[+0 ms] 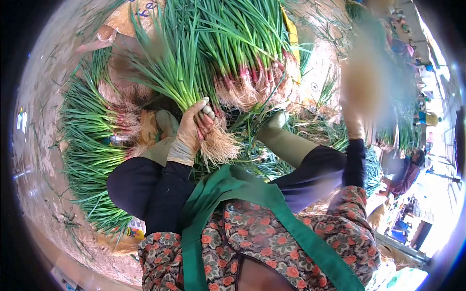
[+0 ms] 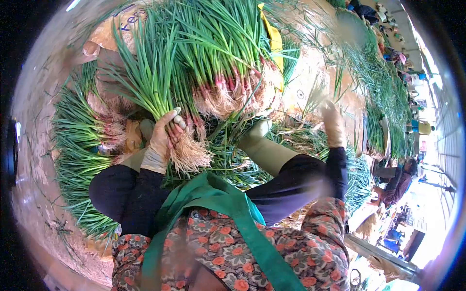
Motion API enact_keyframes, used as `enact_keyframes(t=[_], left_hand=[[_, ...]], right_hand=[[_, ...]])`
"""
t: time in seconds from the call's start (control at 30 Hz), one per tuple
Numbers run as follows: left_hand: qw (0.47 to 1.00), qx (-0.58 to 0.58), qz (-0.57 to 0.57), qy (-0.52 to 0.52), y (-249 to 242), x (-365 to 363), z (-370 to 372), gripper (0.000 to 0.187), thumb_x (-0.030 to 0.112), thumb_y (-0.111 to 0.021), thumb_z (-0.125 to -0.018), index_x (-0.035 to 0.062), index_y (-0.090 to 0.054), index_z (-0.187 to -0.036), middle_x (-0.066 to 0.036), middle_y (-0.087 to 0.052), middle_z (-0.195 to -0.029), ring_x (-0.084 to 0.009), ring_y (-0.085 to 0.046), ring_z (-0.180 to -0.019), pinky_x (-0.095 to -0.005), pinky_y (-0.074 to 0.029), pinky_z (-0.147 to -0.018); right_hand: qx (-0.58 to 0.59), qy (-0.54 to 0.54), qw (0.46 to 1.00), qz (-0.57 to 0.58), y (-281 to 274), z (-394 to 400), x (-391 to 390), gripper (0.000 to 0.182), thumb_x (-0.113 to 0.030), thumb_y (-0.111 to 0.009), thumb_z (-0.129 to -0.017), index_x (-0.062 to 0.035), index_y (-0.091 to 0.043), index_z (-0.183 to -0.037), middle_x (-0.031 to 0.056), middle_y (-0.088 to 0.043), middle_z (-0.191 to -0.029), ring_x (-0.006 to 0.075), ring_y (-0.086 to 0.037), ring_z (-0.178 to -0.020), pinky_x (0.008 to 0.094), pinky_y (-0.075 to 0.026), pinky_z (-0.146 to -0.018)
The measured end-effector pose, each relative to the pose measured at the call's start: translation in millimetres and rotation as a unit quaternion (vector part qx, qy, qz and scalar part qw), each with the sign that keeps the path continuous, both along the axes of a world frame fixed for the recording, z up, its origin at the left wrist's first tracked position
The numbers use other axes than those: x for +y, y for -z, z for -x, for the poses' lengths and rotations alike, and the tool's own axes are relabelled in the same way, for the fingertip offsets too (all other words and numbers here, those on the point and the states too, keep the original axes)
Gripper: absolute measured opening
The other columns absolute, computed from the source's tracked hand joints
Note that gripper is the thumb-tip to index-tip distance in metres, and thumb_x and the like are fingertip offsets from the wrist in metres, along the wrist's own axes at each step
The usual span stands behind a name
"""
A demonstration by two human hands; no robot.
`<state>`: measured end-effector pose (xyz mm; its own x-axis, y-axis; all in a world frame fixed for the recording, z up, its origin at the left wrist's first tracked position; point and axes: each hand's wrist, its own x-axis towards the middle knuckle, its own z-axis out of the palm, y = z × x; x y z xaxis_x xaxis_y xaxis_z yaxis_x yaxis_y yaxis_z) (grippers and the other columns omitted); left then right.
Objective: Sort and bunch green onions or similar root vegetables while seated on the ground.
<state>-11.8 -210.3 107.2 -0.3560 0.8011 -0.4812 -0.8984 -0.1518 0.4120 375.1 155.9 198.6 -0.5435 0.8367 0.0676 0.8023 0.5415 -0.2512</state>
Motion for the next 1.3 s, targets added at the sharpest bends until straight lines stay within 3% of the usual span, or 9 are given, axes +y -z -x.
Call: enact_keyframes(t=[0.13, 0.2, 0.33, 0.5, 0.8, 1.0, 1.17, 1.2, 1.3], left_hand=[[1.0, -0.013, -0.022, 0.012, 4.1, 4.5, -1.9, 0.034, 0.02, -0.058, -0.084, 0.0023, -0.053, -0.113, -0.003, -0.057, -0.071, -0.0147, -0.053, -0.06, -0.0257, -0.045, -0.055], [0.999, 0.003, -0.039, 0.038, 13.6, 1.9, 1.5, 0.034, 0.02, -0.055, -0.086, -0.0004, -0.052, -0.113, -0.004, -0.056, -0.073, -0.0177, -0.057, -0.065, -0.0331, -0.051, -0.064], [0.999, -0.014, -0.018, 0.022, 3.1, 2.2, -2.3, 0.031, 0.021, -0.055, -0.086, -0.0003, -0.054, -0.108, -0.004, -0.058, -0.075, -0.018, -0.058, -0.064, -0.0334, -0.052, -0.065], [0.993, -0.041, 0.03, 0.11, -19.3, 1.8, -10.8, 0.05, 0.038, -0.056, -0.084, -0.0039, -0.055, -0.112, -0.005, -0.061, -0.076, -0.0086, -0.034, -0.047, -0.0191, -0.027, -0.04], [0.994, 0.005, 0.034, 0.108, -25.4, -1.4, -20.5, 0.035, 0.034, -0.057, -0.084, 0.0008, -0.058, -0.095, -0.011, -0.06, -0.072, -0.0124, -0.051, -0.05, -0.0206, -0.04, -0.043], [0.997, -0.004, 0.026, 0.069, -24.3, -4.5, -18.8, 0.028, 0.031, -0.058, -0.083, 0.0033, -0.057, -0.086, -0.009, -0.06, -0.067, -0.0109, -0.051, -0.046, -0.0191, -0.038, -0.037], [0.99, 0.023, -0.056, 0.127, -8.0, -14.5, -6.8, 0.028, 0.03, -0.054, -0.086, 0.0031, -0.057, -0.078, -0.013, -0.059, -0.065, -0.0118, -0.049, -0.043, -0.0215, -0.04, -0.038], [0.993, -0.011, -0.052, 0.102, -10.3, -18.3, 0.7, 0.028, 0.029, -0.053, -0.086, 0.003, -0.056, -0.077, -0.011, -0.06, -0.068, -0.0149, -0.053, -0.049, -0.0267, -0.045, -0.045], [0.998, 0.006, -0.051, -0.02, -31.5, -17.8, 6.6, 0.028, 0.031, -0.057, -0.084, 0.003, -0.056, -0.082, -0.008, -0.058, -0.07, -0.0172, -0.056, -0.063, -0.0301, -0.047, -0.06]], right_hand=[[0.264, -0.117, 0.937, 0.196, 22.7, 176.5, -48.2, 0.027, -0.018, -0.054, -0.087, -0.0062, -0.06, -0.11, 0.0102, -0.065, -0.095, 0.0178, -0.059, -0.082, 0.0291, -0.047, -0.074], [0.209, -0.26, 0.942, 0.031, 43.0, 228.7, -47.0, 0.033, -0.028, -0.06, -0.085, -0.0042, -0.06, -0.108, 0.0103, -0.065, -0.09, 0.0214, -0.06, -0.083, 0.0316, -0.047, -0.074], [-0.233, -0.05, 0.969, 0.069, 50.8, 242.1, -45.5, 0.042, -0.042, -0.053, -0.086, -0.0036, -0.06, -0.103, 0.0205, -0.064, -0.086, 0.0333, -0.063, -0.08, 0.0405, -0.049, -0.073], [0.001, -0.217, 0.966, 0.144, 26.5, 227.7, -179.1, 0.038, -0.04, -0.049, -0.089, -0.0074, -0.06, -0.106, 0.0193, -0.063, -0.083, 0.0329, -0.062, -0.082, 0.0401, -0.048, -0.071], [0.296, -0.226, 0.862, 0.344, 74.5, 281.1, -211.2, 0.042, -0.033, -0.055, -0.089, -0.0012, -0.053, -0.116, 0.0164, -0.063, -0.092, 0.0257, -0.062, -0.083, 0.0334, -0.048, -0.074], [0.186, -0.138, 0.785, 0.575, 50.8, 282.4, -235.1, 0.024, -0.019, -0.049, -0.091, -0.0018, -0.058, -0.105, 0.0122, -0.064, -0.084, 0.0242, -0.062, -0.076, 0.0328, -0.05, -0.068], [0.194, -0.171, 0.957, 0.131, 143.1, 245.1, -207.1, 0.035, -0.039, -0.053, -0.086, -0.005, -0.063, -0.089, 0.0154, -0.065, -0.083, 0.0313, -0.063, -0.075, 0.0386, -0.049, -0.066], [0.111, -0.066, 0.968, 0.216, 101.5, 235.3, -206.8, 0.032, -0.036, -0.053, -0.086, -0.0067, -0.064, -0.09, 0.0151, -0.065, -0.083, 0.0316, -0.063, -0.076, 0.039, -0.05, -0.068], [-0.304, -0.342, 0.856, 0.242, 145.7, 195.1, -187.5, 0.026, -0.021, -0.053, -0.085, -0.0077, -0.056, -0.108, 0.0141, -0.064, -0.091, 0.0281, -0.063, -0.077, 0.0365, -0.051, -0.065]])
